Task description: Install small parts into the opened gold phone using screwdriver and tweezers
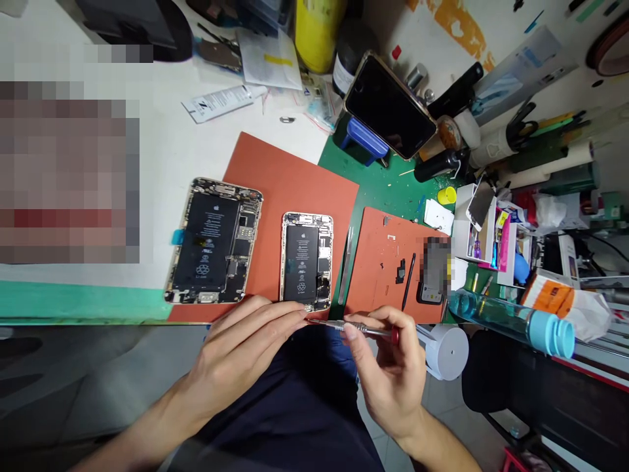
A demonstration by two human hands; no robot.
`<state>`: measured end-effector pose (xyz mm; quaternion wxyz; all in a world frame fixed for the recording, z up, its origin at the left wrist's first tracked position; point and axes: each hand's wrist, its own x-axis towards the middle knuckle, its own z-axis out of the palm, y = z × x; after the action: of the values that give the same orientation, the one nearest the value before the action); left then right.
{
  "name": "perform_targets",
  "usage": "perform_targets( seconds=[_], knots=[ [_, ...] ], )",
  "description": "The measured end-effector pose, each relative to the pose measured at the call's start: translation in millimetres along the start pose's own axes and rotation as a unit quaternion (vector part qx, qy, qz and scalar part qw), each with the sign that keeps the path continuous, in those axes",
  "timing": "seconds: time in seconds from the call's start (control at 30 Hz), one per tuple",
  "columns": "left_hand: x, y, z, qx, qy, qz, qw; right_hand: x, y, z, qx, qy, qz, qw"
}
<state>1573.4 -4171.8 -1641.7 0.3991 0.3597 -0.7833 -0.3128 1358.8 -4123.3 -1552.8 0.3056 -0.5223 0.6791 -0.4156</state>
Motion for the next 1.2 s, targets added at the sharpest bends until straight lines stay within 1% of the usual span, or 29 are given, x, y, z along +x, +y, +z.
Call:
perform_targets(
  seconds=[0.07,0.13,0.23,0.53,0.8,0.87,1.0,1.07,1.2],
  knots=[
    [2.6,2.4,-1.2,-0.003,-0.001,-0.015,1.000,1.7,0.5,2.2,0.057,0.007,0.059,0.997],
    [6.1,4.6,-2.8,-0.008,-0.006,-0.018,1.000,3.4,0.6,4.6,0.091,0.005,0.086,0.992],
    [10.4,6.8,-4.8,-0.026,-0.005,-0.015,1.000,4.3,0.5,7.3,0.114,0.005,0.096,0.989],
    [10.9,7.6,-5.1,-0.052,-0.004,-0.022,0.998,1.4,1.5,7.7,0.118,0.014,0.095,0.988],
    [12.3,7.2,-4.8,-0.063,-0.005,-0.024,0.998,-2.8,1.6,7.7,0.099,0.016,0.076,0.992],
    [11.4,6.7,-4.3,-0.064,-0.005,-0.025,0.998,-5.3,3.5,6.5,0.095,0.008,0.055,0.994],
    [9.2,5.6,-3.6,-0.073,-0.014,-0.035,0.997,-9.9,8.1,2.8,0.082,-0.015,-0.024,0.996],
    [8.7,5.1,-3.6,-0.074,-0.014,-0.039,0.996,-10.9,9.8,1.0,0.068,-0.027,-0.050,0.996],
    [9.7,5.4,-4.7,-0.071,-0.017,-0.035,0.997,-9.6,11.4,-0.1,0.071,-0.034,-0.047,0.996]
  ],
)
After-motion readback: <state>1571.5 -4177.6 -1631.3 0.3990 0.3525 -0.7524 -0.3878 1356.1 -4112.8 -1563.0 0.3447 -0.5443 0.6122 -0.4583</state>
